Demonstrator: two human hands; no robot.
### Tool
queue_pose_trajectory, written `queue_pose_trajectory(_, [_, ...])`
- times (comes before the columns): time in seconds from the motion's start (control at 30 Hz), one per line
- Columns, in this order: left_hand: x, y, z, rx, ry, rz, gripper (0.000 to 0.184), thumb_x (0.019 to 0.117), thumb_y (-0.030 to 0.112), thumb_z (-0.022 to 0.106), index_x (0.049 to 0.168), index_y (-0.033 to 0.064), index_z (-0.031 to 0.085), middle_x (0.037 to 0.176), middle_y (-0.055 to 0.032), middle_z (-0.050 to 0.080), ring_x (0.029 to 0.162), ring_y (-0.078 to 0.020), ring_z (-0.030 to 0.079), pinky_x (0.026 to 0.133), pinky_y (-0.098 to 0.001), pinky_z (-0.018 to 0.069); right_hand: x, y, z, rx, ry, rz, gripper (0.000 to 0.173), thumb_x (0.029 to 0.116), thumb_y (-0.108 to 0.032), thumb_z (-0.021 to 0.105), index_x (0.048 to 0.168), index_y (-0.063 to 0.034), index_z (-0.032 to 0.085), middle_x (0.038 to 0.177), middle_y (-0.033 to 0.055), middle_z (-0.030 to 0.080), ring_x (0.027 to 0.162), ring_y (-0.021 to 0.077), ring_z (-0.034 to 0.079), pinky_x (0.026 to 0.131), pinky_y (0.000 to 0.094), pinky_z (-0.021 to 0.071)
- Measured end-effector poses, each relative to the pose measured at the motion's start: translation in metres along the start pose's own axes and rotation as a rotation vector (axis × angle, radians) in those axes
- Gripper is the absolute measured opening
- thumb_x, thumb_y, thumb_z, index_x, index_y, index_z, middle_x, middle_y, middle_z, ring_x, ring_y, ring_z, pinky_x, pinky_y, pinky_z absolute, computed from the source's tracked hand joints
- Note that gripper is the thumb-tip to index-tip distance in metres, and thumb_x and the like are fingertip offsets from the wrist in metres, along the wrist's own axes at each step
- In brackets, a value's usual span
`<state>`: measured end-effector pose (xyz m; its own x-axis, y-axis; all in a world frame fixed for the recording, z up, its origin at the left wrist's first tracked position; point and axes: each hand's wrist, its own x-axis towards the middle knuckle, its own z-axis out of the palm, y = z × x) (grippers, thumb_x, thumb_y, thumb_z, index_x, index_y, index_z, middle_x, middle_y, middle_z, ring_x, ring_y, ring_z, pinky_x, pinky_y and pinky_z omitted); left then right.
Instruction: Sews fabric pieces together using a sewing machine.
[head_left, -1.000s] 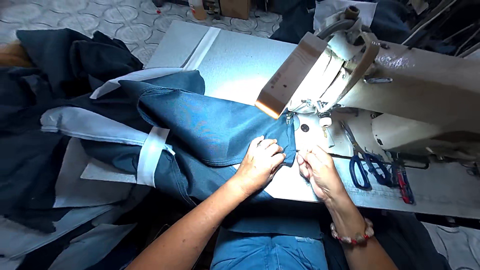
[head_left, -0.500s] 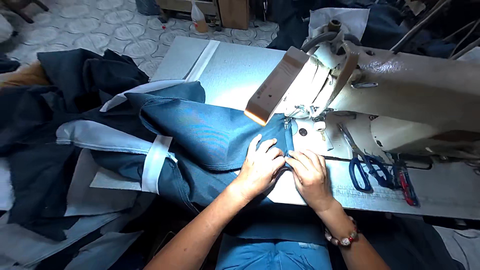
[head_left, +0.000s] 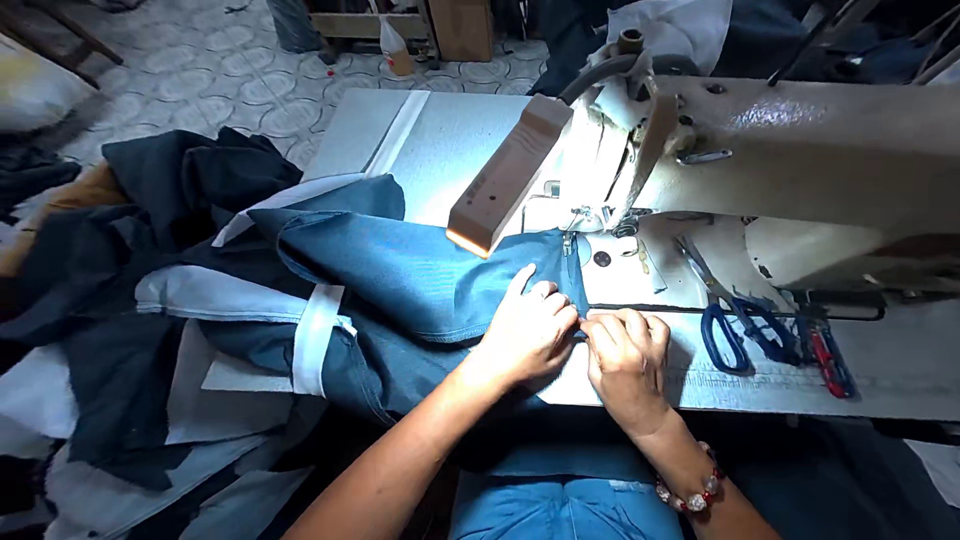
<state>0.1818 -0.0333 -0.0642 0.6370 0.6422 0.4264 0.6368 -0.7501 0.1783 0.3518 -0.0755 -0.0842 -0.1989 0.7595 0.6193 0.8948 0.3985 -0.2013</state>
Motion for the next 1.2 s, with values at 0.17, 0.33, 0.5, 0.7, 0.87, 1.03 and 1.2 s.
queue_pose_trajectory(0.17, [0.006,0.006,-0.002,-0.025,-0.067,-0.216,0.051,0.1003,0.036,0.036,0.112,0.0082,0.077,0.127,-0.0103,0.072,0.137,-0.0382,0.053,0.113,-0.0725,0.0243,-0.004,0.003,-0.001,0.009,-0.003,0.026,0.021,0.0877,-0.007,0.059,0.088,-0.0122,0.079,0.092,0.0040,0.077,0.094,0.0281,0.069,0.088,0.0507,0.0429])
queue_pose_trajectory(0.33, [0.015,0.003,-0.004,-0.002,-0.173,-0.310,0.051,0.1028,0.037,0.032,0.124,0.0155,0.074,0.128,-0.0098,0.069,0.133,-0.0371,0.055,0.109,-0.0670,0.0301,-0.004,0.003,0.000,0.020,0.006,0.030,0.022,0.0891,-0.008,0.057,0.087,-0.0118,0.079,0.092,0.0041,0.077,0.094,0.0276,0.069,0.090,0.0496,0.0430])
queue_pose_trajectory(0.5, [0.011,-0.006,0.002,-0.117,-0.192,-0.247,0.050,0.1018,0.036,0.035,0.124,0.0160,0.075,0.134,-0.0152,0.065,0.136,-0.0441,0.049,0.110,-0.0698,0.0292,-0.004,0.003,0.001,0.028,0.004,0.008,0.022,0.0887,-0.009,0.058,0.087,-0.0118,0.079,0.092,0.0041,0.077,0.096,0.0273,0.069,0.092,0.0497,0.0420])
queue_pose_trajectory(0.7, [0.000,-0.012,-0.003,-0.199,-0.134,-0.247,0.047,0.1018,0.030,0.035,0.118,0.0183,0.077,0.135,-0.0133,0.066,0.136,-0.0444,0.051,0.108,-0.0712,0.0308,0.000,0.008,-0.004,0.020,-0.040,-0.093,0.024,0.0891,-0.010,0.055,0.089,-0.0103,0.079,0.092,0.0052,0.077,0.094,0.0278,0.070,0.089,0.0487,0.0439])
queue_pose_trajectory(0.87, [0.008,-0.007,-0.004,-0.176,-0.179,-0.274,0.046,0.1002,0.032,0.036,0.118,0.0194,0.077,0.131,-0.0131,0.067,0.134,-0.0432,0.051,0.108,-0.0714,0.0285,0.011,0.009,-0.013,0.068,-0.122,-0.056,0.026,0.0864,-0.013,0.053,0.082,-0.0103,0.079,0.091,0.0056,0.077,0.089,0.0290,0.070,0.085,0.0514,0.0448])
queue_pose_trajectory(1.03, [0.017,-0.011,-0.017,-0.241,-0.212,-0.288,0.045,0.0994,0.024,0.037,0.115,0.0114,0.077,0.122,-0.0105,0.072,0.125,-0.0380,0.058,0.108,-0.0614,0.0339,0.046,0.006,-0.012,0.270,-0.187,0.315,0.019,0.0894,-0.009,0.063,0.098,0.0045,0.073,0.090,0.0182,0.072,0.079,0.0326,0.070,0.069,0.0496,0.0560])
queue_pose_trajectory(1.2, [0.025,-0.009,-0.008,-0.250,0.102,-0.348,0.035,0.0960,0.013,0.042,0.090,-0.0010,0.074,0.103,-0.0137,0.076,0.109,-0.0299,0.069,0.101,-0.0492,0.0467,0.066,-0.013,0.001,0.240,-0.347,0.502,0.036,0.0940,-0.014,0.069,0.123,0.0056,0.063,0.095,0.0251,0.069,0.084,0.0426,0.068,0.072,0.0591,0.0524])
